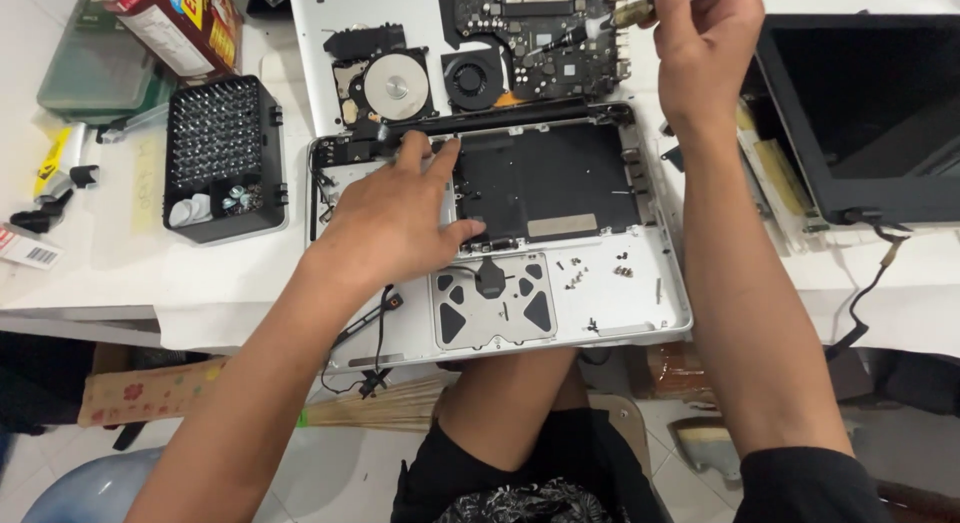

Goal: Disassembling a laptop to remove the motherboard and cleaning its surface with a small brush.

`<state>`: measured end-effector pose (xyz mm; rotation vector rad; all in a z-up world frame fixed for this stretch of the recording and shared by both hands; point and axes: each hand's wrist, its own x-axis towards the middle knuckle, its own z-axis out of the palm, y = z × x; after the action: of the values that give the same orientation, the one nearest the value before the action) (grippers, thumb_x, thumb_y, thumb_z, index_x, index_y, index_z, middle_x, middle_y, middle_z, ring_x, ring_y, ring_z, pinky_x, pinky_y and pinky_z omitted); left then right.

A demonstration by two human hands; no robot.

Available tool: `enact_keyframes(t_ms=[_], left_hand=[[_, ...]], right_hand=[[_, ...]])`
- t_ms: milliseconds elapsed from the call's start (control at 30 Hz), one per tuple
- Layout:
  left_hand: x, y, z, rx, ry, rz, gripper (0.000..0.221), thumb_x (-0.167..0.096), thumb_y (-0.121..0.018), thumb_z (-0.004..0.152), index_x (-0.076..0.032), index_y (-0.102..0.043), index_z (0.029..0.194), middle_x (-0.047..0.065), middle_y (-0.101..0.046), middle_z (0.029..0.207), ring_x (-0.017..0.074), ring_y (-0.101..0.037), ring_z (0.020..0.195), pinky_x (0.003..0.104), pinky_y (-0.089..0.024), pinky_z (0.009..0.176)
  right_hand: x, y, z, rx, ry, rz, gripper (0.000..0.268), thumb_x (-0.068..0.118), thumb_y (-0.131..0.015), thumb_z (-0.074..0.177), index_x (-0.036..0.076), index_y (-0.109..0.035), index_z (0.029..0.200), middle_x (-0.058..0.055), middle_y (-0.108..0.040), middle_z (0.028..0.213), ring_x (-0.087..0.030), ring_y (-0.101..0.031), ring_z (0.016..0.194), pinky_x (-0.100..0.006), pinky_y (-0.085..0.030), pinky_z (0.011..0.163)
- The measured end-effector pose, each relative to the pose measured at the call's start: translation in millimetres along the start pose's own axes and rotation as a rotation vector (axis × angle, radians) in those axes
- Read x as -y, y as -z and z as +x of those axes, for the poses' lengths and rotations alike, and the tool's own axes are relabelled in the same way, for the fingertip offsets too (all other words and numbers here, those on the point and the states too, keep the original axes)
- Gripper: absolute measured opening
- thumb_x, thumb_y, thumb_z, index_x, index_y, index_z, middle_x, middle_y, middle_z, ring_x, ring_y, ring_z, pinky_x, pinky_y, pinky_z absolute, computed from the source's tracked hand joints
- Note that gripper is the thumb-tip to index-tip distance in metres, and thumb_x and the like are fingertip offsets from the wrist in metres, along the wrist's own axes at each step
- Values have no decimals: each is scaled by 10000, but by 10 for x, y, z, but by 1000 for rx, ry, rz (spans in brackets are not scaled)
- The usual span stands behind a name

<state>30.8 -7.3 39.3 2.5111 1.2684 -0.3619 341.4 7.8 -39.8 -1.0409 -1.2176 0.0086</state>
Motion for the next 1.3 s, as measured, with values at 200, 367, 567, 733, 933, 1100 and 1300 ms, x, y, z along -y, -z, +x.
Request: enact_keyframes(t_ms=[200, 367, 567, 733, 933, 1100, 1300], left_hand=[[-28, -79, 0, 66, 72, 21, 888, -559, -508, 975, -156, -83, 1642, 85, -236, 1555, 357, -604, 1108, 540, -566, 830], [138, -470, 83, -165, -68, 95, 781, -540, -386, 1022, -55, -182, 1599, 192, -200, 1628, 407, -264, 1429, 612, -303, 1093], [206, -546, 16, -225, -102, 118, 733, -547, -332, 1017, -66, -268, 1567, 182, -203, 1646, 404, -271, 1371, 586, -286, 1016], [164, -681, 63, -308, -81, 245, 681, -475, -299, 1004, -81, -314, 1559, 180, -269, 1634, 401, -350, 1314, 575, -342, 976], [84, -730, 91, -358, -55, 342, 680, -439, -334, 958, -109, -356, 1552, 182, -332, 1607, 400, -413, 1258, 571, -394, 931], [93, -752, 118, -422, -96, 336, 678, -438, -416, 937, -105, -393, 1527, 181, -351, 1588, 412, -430, 1211, 553, -417, 893], [90, -732, 146, -423, -137, 343, 653, -394, -471, 922, -88, -439, 1499, 181, -397, 1562, 383, -469, 1196, 510, -484, 840]], right_hand=[[111, 3, -10, 61, 10, -77, 168, 165, -650, 1143, 51, -603, 1257, -72, -596, 839, -185, -662, 751, -313, -544, 660], [-47, 15, 13, 43, 77, -27, 102, 50, -644, 1123, -2, -584, 1187, -129, -614, 874, -218, -645, 741, -351, -592, 693], [74, -5, 24, 49, 93, -27, 67, 43, -634, 1121, 9, -581, 1141, -92, -617, 1025, -188, -615, 725, -315, -573, 638], [181, 20, 1, 44, 28, -80, 106, 122, -638, 1127, 70, -558, 1081, -69, -581, 859, -172, -637, 708, -306, -588, 669], [136, 51, -1, 51, 15, -120, 95, 116, -638, 1151, 71, -568, 1106, -76, -588, 855, -168, -662, 700, -287, -528, 597], [125, 69, 7, 55, 52, -132, 109, 116, -633, 1153, 42, -569, 1107, -92, -598, 971, -188, -682, 708, -290, -482, 511], [148, 88, 23, 54, -13, -151, 126, 143, -637, 1164, 64, -562, 1102, -74, -596, 851, -156, -667, 697, -278, -503, 521]])
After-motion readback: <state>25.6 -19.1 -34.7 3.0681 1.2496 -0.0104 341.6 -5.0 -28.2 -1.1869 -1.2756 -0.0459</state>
